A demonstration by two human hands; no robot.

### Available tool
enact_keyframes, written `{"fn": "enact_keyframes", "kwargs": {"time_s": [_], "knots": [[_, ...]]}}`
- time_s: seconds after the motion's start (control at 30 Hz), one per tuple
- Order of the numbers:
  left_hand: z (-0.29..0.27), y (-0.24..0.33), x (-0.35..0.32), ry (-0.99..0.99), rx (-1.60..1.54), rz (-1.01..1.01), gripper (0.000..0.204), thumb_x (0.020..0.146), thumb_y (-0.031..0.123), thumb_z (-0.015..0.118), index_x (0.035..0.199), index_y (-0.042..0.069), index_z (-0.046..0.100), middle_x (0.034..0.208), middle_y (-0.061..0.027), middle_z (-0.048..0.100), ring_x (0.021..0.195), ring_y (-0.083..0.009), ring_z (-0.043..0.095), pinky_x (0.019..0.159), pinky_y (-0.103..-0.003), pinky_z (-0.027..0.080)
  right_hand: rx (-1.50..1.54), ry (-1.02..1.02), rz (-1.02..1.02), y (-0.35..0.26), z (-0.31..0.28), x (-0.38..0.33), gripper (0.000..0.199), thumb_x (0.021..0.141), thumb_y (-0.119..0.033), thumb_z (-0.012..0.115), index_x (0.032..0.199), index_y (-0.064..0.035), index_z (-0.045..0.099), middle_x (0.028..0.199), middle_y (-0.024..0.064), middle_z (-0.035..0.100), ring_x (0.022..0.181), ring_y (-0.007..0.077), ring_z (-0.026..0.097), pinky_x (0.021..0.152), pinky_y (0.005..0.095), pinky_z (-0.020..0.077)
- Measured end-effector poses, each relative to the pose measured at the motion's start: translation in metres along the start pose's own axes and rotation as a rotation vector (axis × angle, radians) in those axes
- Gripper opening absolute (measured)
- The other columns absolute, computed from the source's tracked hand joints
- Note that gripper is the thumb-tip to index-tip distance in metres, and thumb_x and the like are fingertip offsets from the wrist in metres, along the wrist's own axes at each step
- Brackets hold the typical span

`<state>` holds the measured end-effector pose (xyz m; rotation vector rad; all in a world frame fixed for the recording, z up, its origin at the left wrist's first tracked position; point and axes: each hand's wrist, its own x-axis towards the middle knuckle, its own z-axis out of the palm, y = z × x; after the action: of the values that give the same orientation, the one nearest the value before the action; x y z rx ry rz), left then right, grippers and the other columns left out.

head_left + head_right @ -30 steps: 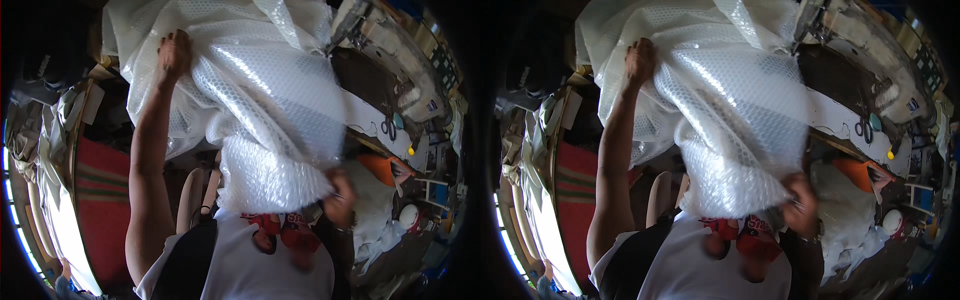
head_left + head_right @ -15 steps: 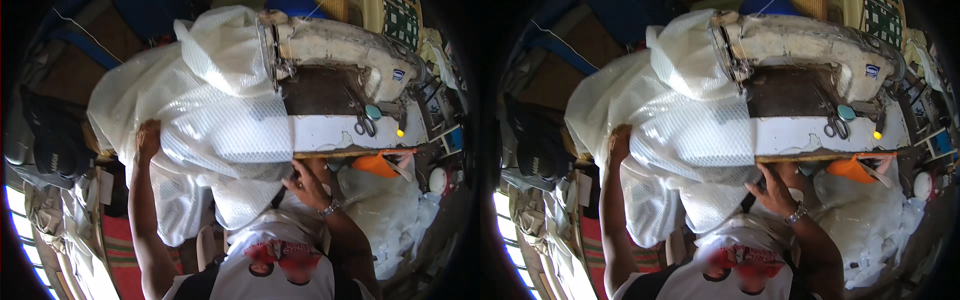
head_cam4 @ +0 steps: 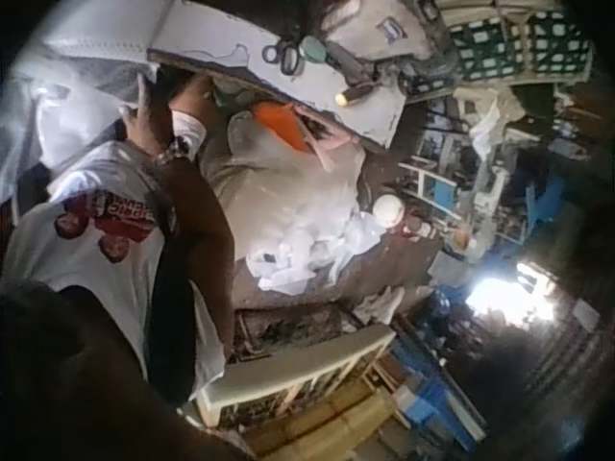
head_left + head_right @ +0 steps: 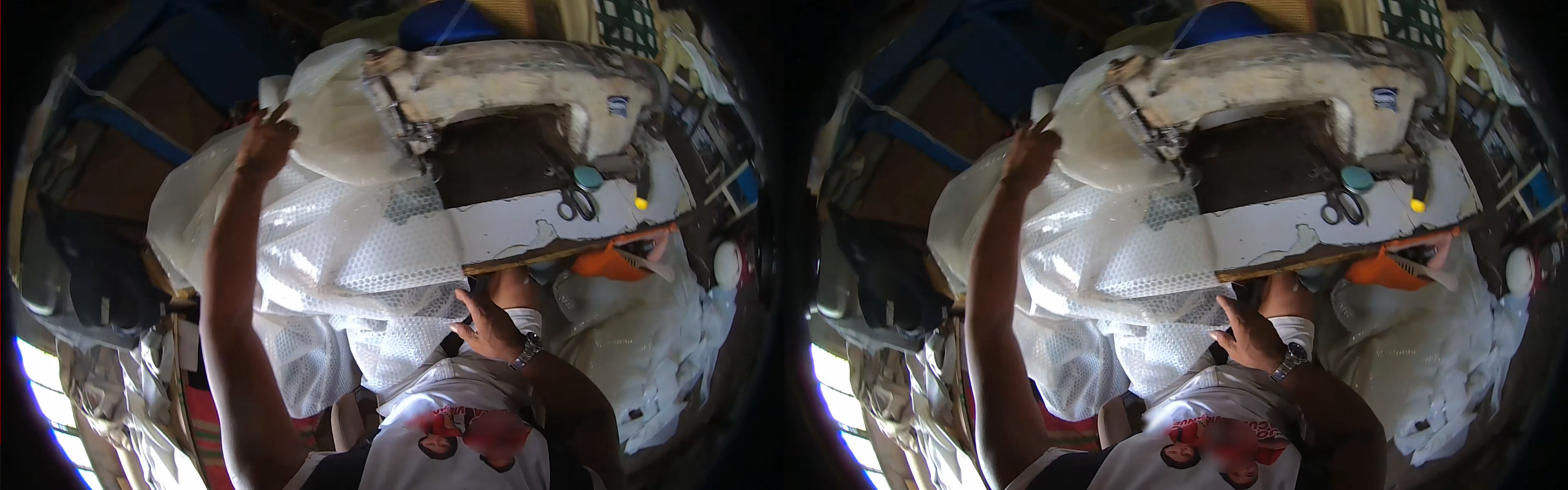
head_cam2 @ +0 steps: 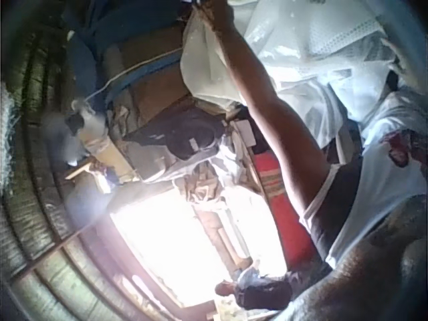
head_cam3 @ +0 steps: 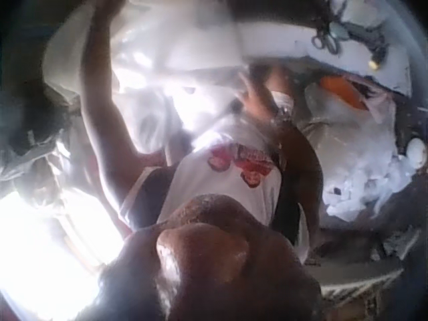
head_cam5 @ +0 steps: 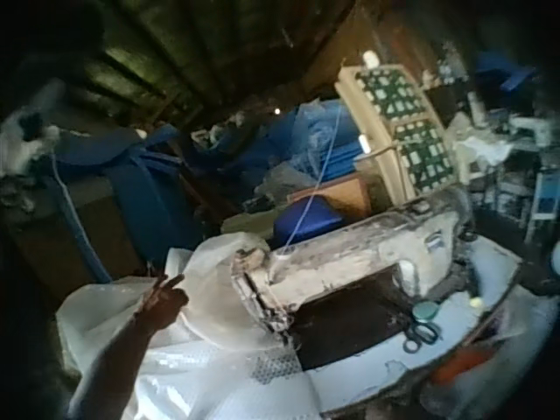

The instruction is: Sewing pieces of bubble wrap together using an industrial sewing machine in a workshop.

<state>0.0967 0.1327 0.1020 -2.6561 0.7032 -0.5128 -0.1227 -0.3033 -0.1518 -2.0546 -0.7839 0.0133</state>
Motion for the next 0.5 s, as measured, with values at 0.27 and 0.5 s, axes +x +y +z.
{"fn": "enact_keyframes", "kwargs": {"time_s": [0.27, 0.5], "knots": [[-0.131, 0.025, -0.048, 0.037, 0.238, 0.055, 0.031, 0.085, 0.017, 0.082, 0.113, 0.011, 0.073, 0.083, -0.0106, 0.073, 0.075, -0.0279, 0.072, 0.077, -0.041, 0.056, -0.105, 0.228, -0.500, -0.100, -0.039, 0.091, 0.027, 0.090, -0.018, 0.076, 0.113, -0.0053, 0.069, 0.101, 0.0109, 0.069, 0.092, 0.0285, 0.069, 0.081, 0.0412, 0.0550], [-0.185, 0.140, -0.082, 0.249, 0.212, 0.408, 0.019, 0.102, 0.033, 0.067, 0.103, 0.015, 0.074, 0.071, -0.0038, 0.068, 0.055, -0.0172, 0.061, 0.061, -0.032, 0.054, -0.422, 0.098, -0.209, -0.108, 0.025, 0.230, 0.059, 0.096, -0.033, 0.067, 0.141, 0.0021, 0.053, 0.147, 0.0267, 0.052, 0.135, 0.0371, 0.051, 0.109, 0.0538, 0.0417]]}}
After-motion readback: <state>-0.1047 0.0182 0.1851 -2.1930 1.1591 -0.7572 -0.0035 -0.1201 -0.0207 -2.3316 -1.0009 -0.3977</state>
